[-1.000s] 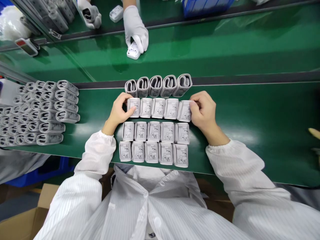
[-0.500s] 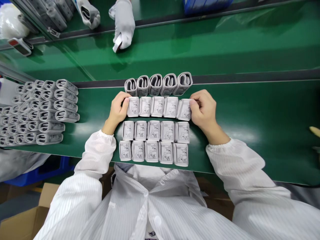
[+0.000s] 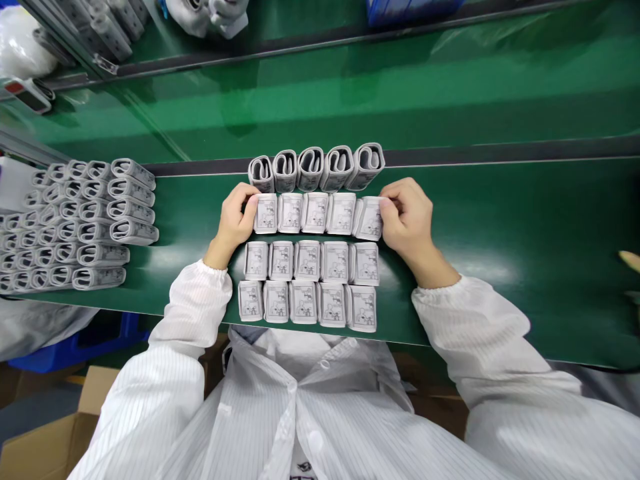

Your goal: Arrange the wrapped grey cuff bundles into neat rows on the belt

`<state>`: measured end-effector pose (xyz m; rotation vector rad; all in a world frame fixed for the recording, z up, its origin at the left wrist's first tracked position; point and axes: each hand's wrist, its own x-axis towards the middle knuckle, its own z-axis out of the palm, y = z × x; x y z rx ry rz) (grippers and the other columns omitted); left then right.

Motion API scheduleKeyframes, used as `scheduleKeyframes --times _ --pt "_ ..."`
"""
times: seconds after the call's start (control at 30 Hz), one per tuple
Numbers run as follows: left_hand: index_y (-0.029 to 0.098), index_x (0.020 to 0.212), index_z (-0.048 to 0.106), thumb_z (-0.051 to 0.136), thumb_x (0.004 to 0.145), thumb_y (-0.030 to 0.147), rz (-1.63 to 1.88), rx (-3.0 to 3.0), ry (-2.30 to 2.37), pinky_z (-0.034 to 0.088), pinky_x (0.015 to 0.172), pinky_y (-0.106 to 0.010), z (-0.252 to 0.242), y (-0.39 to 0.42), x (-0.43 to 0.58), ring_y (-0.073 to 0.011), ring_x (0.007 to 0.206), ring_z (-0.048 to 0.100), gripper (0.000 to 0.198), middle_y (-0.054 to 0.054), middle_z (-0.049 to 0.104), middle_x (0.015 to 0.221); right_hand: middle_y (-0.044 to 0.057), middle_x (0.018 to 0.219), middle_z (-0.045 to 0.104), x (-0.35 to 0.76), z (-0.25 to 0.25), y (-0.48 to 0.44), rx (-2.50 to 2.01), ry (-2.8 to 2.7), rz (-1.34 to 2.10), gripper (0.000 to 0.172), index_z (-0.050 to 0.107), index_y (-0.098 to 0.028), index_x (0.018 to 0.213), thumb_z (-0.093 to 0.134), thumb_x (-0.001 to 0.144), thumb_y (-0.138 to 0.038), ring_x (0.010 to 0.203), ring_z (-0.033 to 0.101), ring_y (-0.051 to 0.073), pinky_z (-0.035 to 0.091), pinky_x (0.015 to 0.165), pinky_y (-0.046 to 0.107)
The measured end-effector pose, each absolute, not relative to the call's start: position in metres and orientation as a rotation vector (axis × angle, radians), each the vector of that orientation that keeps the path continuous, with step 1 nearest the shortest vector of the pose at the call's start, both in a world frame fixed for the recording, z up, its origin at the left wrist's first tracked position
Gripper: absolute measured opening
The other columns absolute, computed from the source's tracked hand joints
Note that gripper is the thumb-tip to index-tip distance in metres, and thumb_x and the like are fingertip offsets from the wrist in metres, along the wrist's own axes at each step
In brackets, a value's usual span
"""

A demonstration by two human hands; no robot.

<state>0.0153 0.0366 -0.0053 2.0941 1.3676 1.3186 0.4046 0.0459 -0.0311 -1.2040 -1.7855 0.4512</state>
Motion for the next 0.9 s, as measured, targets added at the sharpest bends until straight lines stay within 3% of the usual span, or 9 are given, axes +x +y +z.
scheduleKeyframes --times 0.4,0.63,0.9 --pt "0.027 0.103 0.068 0.049 0.12 0.066 1.339 2.092 1.337 0.054 0.079 -0.042 -0.007 0.038 0.014 -0.0229 0.086 0.068 0.047 -0.006 0.074 0.095 0.01 0.091 0.067 0.404 -0.029 0.045 -1.21 -1.775 0.451 0.04 0.056 -0.032 0.088 0.058 0.113 -0.063 0.084 0.065 0.033 0.054 0.073 0.054" --pt "0.027 0.102 0.064 0.052 0.115 0.076 1.323 2.069 1.321 0.052 0.073 -0.04 -0.012 0.041 0.011 -0.0224 0.084 0.065 0.052 -0.006 0.07 0.095 0.009 0.091 0.066 0.403 -0.033 0.047 -1.204 -1.768 0.384 0.047 0.055 -0.031 0.09 0.05 0.115 -0.07 0.084 0.064 0.032 0.054 0.075 0.053" --pt "0.028 0.101 0.064 0.055 0.118 0.067 1.368 2.091 1.315 0.052 0.075 -0.04 -0.01 0.041 0.011 -0.0218 0.084 0.066 0.043 -0.005 0.071 0.094 0.007 0.093 0.064 0.403 -0.041 0.05 -1.07 -1.712 0.406 0.043 0.059 -0.029 0.092 0.054 0.117 -0.064 0.084 0.061 0.028 0.054 0.078 0.048"
